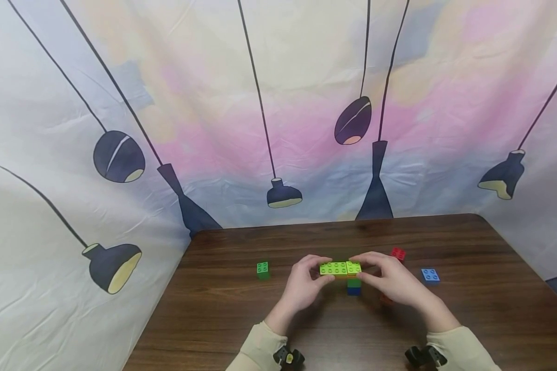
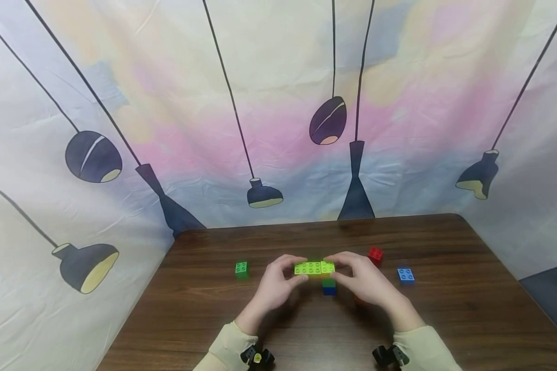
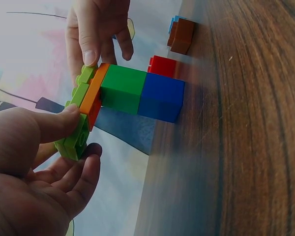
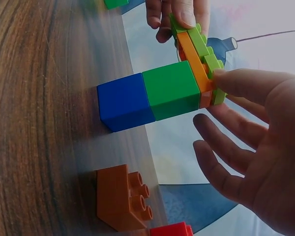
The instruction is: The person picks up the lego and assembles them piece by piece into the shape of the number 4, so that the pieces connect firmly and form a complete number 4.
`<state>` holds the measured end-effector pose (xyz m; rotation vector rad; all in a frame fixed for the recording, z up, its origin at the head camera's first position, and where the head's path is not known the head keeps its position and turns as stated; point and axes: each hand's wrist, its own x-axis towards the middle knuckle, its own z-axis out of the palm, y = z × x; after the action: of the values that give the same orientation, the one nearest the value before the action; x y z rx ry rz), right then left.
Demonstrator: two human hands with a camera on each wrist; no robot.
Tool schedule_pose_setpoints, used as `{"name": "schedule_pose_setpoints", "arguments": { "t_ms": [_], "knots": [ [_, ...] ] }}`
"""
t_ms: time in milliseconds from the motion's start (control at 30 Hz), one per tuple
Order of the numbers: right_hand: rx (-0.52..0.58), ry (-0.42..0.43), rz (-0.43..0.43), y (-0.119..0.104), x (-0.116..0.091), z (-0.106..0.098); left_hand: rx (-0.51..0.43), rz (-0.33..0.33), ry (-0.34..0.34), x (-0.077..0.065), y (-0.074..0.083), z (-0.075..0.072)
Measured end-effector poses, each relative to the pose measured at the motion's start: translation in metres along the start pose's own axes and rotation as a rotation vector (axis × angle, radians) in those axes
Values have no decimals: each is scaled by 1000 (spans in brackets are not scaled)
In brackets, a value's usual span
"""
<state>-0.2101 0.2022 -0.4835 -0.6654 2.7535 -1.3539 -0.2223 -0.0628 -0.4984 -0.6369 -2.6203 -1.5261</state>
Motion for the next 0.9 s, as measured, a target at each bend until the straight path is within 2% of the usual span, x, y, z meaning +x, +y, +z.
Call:
{"name": "schedule_pose_setpoints", "arguments": {
  "t_ms": [900],
  "knots": [
    [-19, 21, -25, 1, -1, 1, -3, 10, -1, -1, 0, 1]
  ]
}}
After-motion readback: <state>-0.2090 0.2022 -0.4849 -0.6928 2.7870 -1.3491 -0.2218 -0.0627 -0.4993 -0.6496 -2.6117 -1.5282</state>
